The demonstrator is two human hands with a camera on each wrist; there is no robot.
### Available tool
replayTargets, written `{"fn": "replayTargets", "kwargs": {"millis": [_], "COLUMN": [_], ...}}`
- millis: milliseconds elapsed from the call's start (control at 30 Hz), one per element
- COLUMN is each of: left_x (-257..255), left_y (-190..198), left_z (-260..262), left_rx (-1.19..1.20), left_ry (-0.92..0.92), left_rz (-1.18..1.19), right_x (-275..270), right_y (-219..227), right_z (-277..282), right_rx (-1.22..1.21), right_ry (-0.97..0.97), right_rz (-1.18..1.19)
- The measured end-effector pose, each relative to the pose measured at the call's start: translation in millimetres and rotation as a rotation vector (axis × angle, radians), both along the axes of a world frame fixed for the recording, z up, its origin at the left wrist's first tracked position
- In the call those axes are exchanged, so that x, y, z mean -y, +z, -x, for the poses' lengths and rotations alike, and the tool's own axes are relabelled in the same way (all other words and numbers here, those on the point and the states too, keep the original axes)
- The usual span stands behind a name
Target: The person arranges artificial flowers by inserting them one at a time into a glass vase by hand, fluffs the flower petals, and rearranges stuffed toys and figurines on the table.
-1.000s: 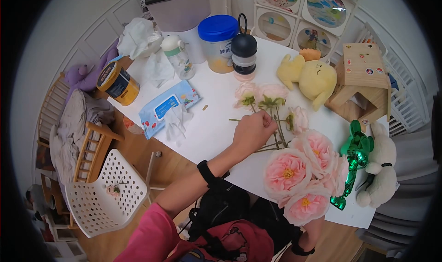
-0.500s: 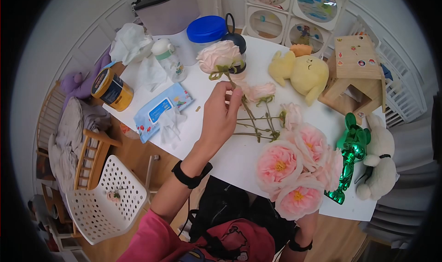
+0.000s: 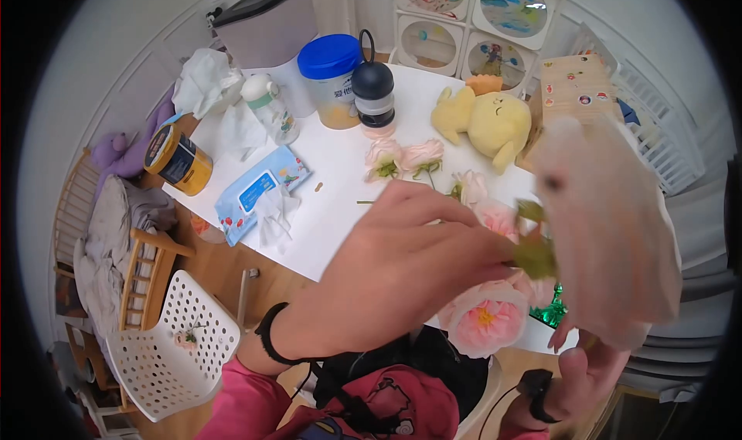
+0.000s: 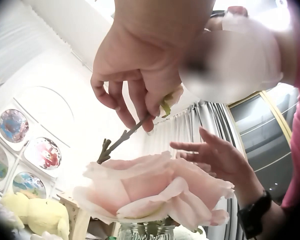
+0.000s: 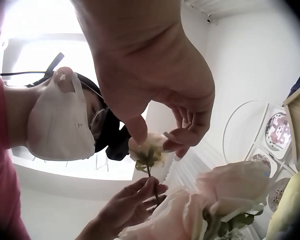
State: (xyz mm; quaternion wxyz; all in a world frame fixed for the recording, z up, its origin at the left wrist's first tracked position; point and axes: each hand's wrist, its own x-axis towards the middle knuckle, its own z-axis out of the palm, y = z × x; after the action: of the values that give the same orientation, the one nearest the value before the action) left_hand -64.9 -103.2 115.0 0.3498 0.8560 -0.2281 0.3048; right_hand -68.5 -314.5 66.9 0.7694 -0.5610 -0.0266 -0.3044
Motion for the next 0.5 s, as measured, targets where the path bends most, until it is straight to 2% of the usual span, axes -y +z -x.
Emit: {"fn": "replayTargets", "kwargs": {"millis": [33, 133, 200, 267, 300, 367, 400, 500], "left_x": [5, 19, 25, 31, 32, 31, 32, 34], "left_y": [2, 3, -5, -6, -5, -1, 1, 1], "left_z": [-1, -8, -17, -20, -22, -27, -29, -36], "left_rx": [-0.029, -0.017, 0.087, 0.101, 0.105, 0.014, 0.017, -0.039], "left_ry": [-0.058, -0.077, -0.093, -0.156, -0.152, -0.126, -0.125, -0.118], "left_rz": [-0.024, -0.076, -0.073, -0.056, -0.054, -0.233, -0.229, -0.277], "right_x": [5, 23, 16, -3, 1, 14, 15, 15], "right_y": [8, 42, 71, 101, 104, 111, 113, 127], "right_z": [-4, -12, -17, -20, -27, -41, -42, -49], "right_rx": [-0.014, -0.056, -0.065, -0.106, -0.101, 0.087, 0.089, -0.186], "right_ry": [0.034, 0.145, 0.189, 0.257, 0.259, 0.562, 0.562, 0.618], "right_rz": [0.038, 0.155, 0.198, 0.497, 0.501, 0.606, 0.611, 0.918]}}
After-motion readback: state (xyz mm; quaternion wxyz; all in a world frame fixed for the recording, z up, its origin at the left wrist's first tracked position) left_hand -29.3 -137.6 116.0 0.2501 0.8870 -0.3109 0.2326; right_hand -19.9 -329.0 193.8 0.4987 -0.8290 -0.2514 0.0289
